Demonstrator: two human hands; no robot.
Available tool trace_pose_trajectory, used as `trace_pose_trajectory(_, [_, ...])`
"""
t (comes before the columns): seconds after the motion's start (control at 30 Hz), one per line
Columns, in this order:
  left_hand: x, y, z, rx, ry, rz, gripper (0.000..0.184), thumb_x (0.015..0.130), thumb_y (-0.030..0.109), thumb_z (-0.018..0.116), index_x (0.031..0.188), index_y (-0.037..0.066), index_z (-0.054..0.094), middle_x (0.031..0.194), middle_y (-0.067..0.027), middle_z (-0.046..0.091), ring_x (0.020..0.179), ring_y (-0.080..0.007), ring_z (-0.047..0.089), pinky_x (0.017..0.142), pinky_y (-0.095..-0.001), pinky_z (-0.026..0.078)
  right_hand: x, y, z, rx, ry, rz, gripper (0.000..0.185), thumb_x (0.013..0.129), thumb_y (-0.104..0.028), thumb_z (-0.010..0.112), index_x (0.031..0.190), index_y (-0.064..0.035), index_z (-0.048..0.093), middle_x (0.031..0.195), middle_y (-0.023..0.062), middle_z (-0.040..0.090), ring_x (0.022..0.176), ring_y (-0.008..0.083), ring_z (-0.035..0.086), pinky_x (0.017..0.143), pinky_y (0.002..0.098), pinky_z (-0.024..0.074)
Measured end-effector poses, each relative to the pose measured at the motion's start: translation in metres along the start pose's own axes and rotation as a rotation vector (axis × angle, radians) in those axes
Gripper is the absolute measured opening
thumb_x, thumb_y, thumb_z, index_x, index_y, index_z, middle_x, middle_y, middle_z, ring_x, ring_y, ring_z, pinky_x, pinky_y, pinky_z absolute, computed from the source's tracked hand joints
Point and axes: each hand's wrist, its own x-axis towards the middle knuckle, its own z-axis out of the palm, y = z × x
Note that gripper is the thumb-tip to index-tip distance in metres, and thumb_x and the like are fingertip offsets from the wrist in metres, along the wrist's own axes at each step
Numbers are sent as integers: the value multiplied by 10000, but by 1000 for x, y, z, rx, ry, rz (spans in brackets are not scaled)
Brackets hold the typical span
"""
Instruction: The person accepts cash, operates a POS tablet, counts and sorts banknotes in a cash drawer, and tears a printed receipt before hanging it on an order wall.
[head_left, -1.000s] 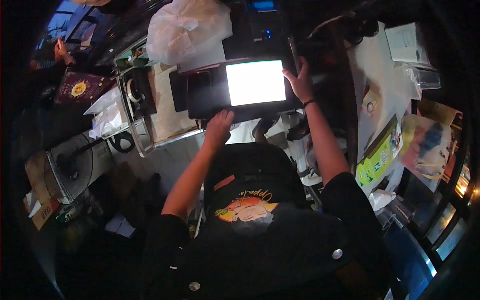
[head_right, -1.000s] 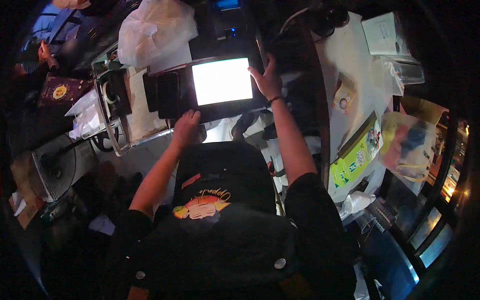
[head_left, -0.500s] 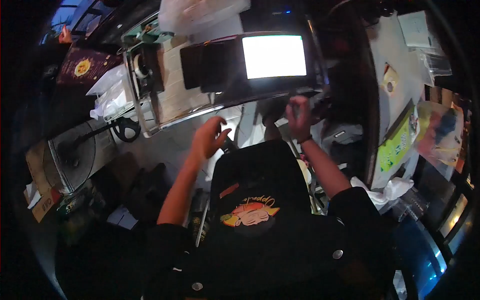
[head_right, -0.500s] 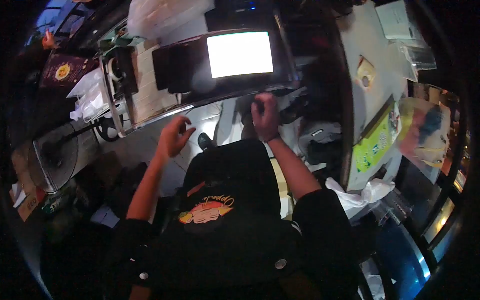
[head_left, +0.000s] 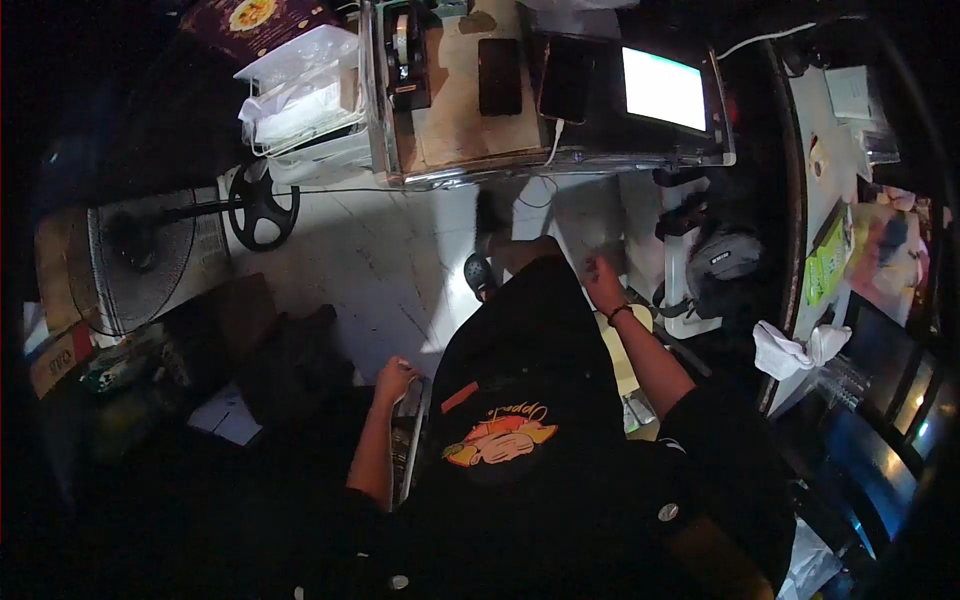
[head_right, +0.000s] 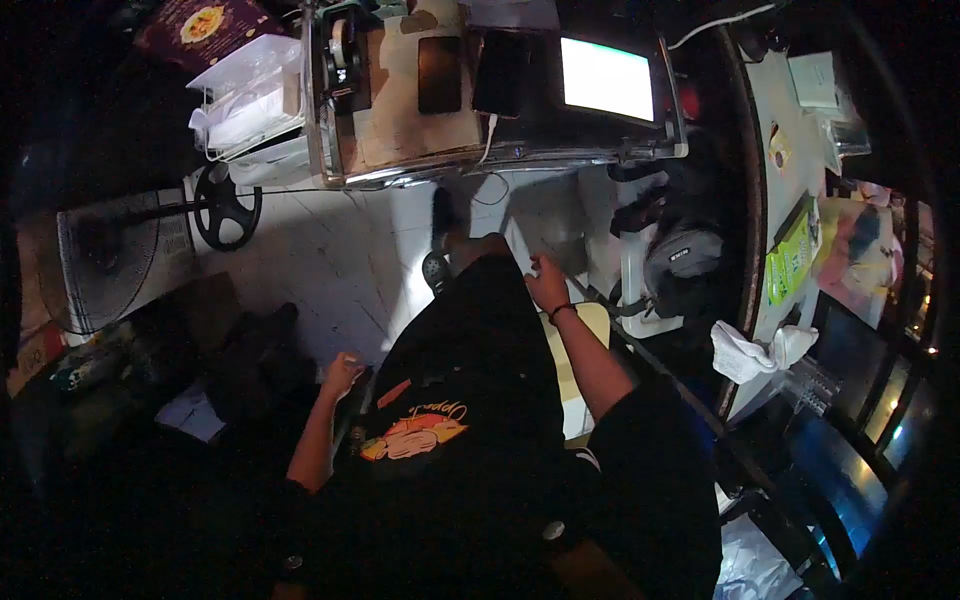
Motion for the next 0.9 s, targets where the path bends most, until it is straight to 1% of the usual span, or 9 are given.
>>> trace_pose_trajectory(0.03, [20, -36, 11, -18, -2, 4, 326, 751, 170, 702, 988, 37, 523, 773, -142, 589, 712, -306, 588, 677, -375, 466, -3, 4, -1, -29, -26, -50, 352, 756, -152, 598, 1082, -44, 520, 1052, 168, 578, 947, 319, 579, 814, 393, 459])
trace_pose_trajectory(0.1, [33, -75, 25, -483, 43, -73, 316, 737, 136, 710, 972, 40, 522, 736, -110, 574, 632, -226, 570, 629, -350, 462, -5, 15, 0, -78, -37, -40, 342, 752, -150, 604, 1068, -44, 530, 1025, 164, 594, 932, 317, 588, 803, 392, 464])
trace_pose_trajectory(0.23, [-2, -23, 14, -538, 73, -166, 315, 724, 108, 713, 962, 39, 518, 722, -85, 558, 600, -162, 542, 595, -333, 452, 9, 16, 9, -101, 39, -94, 326, 751, -170, 606, 1045, -39, 548, 969, 162, 628, 903, 319, 607, 777, 397, 477])
trace_pose_trajectory(0.37, [-1, -11, 19, -424, 29, -85, 326, 723, 129, 718, 967, 46, 519, 711, -84, 552, 579, -164, 537, 574, -335, 443, 38, -23, 16, -62, -151, 30, 341, 752, -204, 613, 1048, -44, 554, 969, 173, 626, 908, 328, 604, 779, 402, 477])
trace_pose_trajectory(0.43, [6, -9, 24, -346, 31, -8, 322, 730, 137, 715, 973, 55, 520, 703, -80, 546, 585, -169, 537, 571, -337, 439, 47, -46, 20, -340, -185, -21, 330, 779, -244, 613, 1051, -63, 559, 1052, 143, 613, 980, 309, 587, 821, 375, 466])
trace_pose_trajectory(0.53, [16, 6, 29, -115, 69, 51, 333, 738, 187, 715, 987, 77, 524, 708, -89, 552, 620, -197, 543, 581, -355, 434, 54, -48, 17, -88, -222, -165, 342, 767, -241, 623, 1046, -52, 567, 1017, 145, 614, 938, 314, 591, 800, 377, 468])
trace_pose_trajectory(0.7, [31, 85, 18, -31, 96, 150, 372, 742, 269, 701, 1018, 88, 530, 774, -129, 599, 744, -289, 600, 676, -388, 457, 51, -25, -37, -163, -230, -225, 417, 771, -247, 621, 1121, -28, 556, 1029, 166, 606, 937, 310, 590, 818, 367, 468])
trace_pose_trajectory(0.8, [46, 141, 18, 35, 103, 195, 356, 758, 275, 677, 1031, 95, 535, 804, -132, 610, 781, -306, 611, 689, -386, 462, 63, -9, -84, -42, -245, -132, 434, 780, -240, 610, 1157, -36, 541, 1079, 174, 597, 991, 315, 578, 854, 366, 457])
trace_pose_trajectory(0.9, [58, 201, 31, 105, 104, 178, 352, 767, 277, 656, 1044, 95, 538, 854, -143, 621, 791, -314, 612, 693, -389, 467, 74, 6, -130, -150, -187, -77, 438, 787, -227, 590, 1176, -34, 530, 1119, 179, 584, 1033, 323, 561, 878, 377, 446])
